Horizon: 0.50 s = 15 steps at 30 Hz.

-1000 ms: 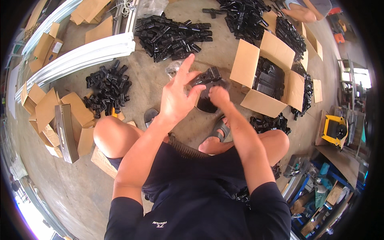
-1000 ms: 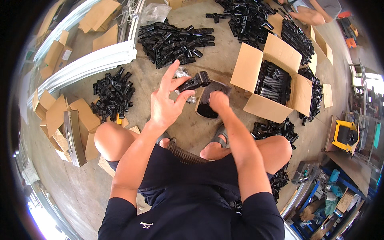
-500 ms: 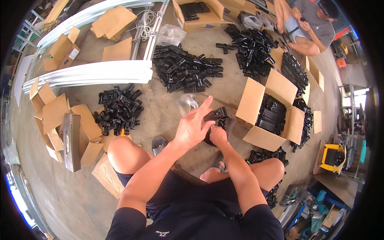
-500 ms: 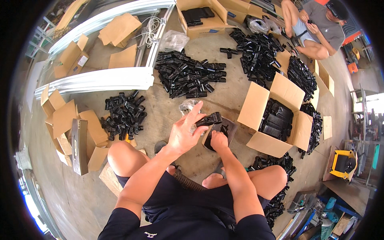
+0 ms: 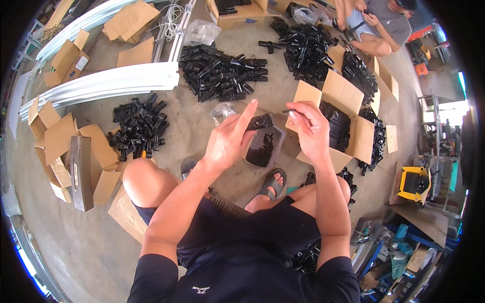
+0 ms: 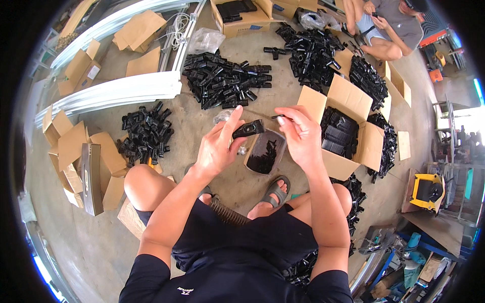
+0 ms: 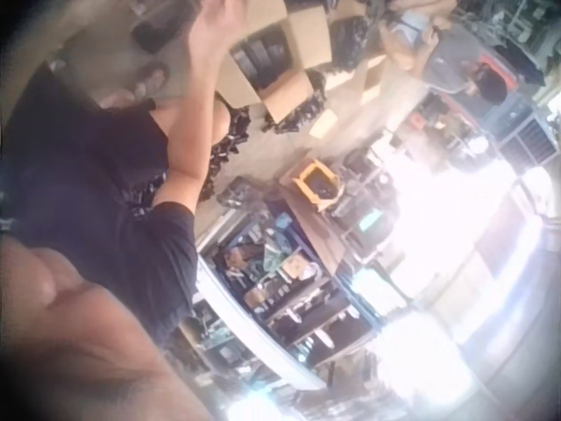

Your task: The person assembles small black metal joint components by inserting small circular rings into the joint slots by hand, then places the completed pieces into a cardboard box.

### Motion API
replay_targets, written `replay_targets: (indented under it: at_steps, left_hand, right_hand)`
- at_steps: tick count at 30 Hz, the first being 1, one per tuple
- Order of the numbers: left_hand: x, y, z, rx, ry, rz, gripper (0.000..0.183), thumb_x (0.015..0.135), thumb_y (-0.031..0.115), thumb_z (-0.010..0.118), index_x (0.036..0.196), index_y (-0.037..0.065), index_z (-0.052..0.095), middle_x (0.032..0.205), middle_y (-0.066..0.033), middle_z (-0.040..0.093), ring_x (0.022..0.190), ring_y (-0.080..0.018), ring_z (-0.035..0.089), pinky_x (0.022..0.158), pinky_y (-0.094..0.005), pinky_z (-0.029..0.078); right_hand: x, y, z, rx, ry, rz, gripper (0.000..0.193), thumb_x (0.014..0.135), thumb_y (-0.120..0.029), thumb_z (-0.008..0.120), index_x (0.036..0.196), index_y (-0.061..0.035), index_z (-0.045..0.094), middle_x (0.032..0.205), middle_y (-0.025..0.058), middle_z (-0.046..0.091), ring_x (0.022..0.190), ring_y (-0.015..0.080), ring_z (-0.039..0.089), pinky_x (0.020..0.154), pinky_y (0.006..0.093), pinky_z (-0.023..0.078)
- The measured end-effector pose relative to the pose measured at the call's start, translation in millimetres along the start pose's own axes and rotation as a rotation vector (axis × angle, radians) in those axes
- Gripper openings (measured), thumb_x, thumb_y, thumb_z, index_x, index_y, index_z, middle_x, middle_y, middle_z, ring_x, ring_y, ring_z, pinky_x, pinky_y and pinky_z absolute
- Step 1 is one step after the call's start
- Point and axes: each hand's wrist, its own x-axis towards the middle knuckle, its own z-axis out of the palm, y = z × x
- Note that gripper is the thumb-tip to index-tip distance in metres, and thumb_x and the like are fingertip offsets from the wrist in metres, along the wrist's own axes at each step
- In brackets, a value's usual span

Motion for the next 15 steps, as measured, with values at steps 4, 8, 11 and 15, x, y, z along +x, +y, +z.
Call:
replay_targets:
  at_steps: [4,8,11,15]
  left_hand:
    - [-9,4,3,0.044,-0.010,0.017,0.089,0.078,0.000,0.081,0.157,0.007,0.040,0.109,-0.0106,0.075,0.097,-0.0302,0.071,0.081,-0.0401,0.059]
    - [-10,11,0,0.091,-0.019,0.019,0.086,0.079,0.000,0.081,0.155,0.008,0.043,0.110,-0.0099,0.074,0.097,-0.0294,0.071,0.079,-0.0392,0.059]
    - [-8,15,3,0.110,-0.024,0.054,0.085,0.078,0.000,0.080,0.155,0.009,0.044,0.110,-0.0098,0.074,0.095,-0.0291,0.071,0.078,-0.0388,0.059]
    - [-8,18,5,0.143,-0.038,0.072,0.086,0.078,-0.001,0.080,0.155,0.010,0.045,0.108,-0.0104,0.073,0.093,-0.0294,0.070,0.075,-0.0391,0.059]
  right_hand:
    - [-14,-11,24,-0.043,-0.045,-0.022,0.015,0.092,0.002,0.070,0.107,-0.0011,0.071,0.099,0.0078,0.069,0.083,0.0152,0.067,0.072,0.0274,0.054]
    - [-20,-10,28,-0.209,-0.100,-0.229,0.015,0.089,0.002,0.073,0.102,-0.0011,0.070,0.096,0.0127,0.070,0.083,0.0271,0.069,0.070,0.0336,0.055]
    - [-20,3,29,-0.263,-0.094,-0.368,0.014,0.088,0.003,0.071,0.101,-0.0013,0.069,0.096,0.0128,0.069,0.084,0.0308,0.069,0.071,0.0379,0.056]
    - [-22,7,31,-0.373,-0.135,-0.462,0.017,0.084,0.003,0.071,0.101,-0.0014,0.067,0.095,0.0122,0.067,0.089,0.0334,0.067,0.075,0.0416,0.056]
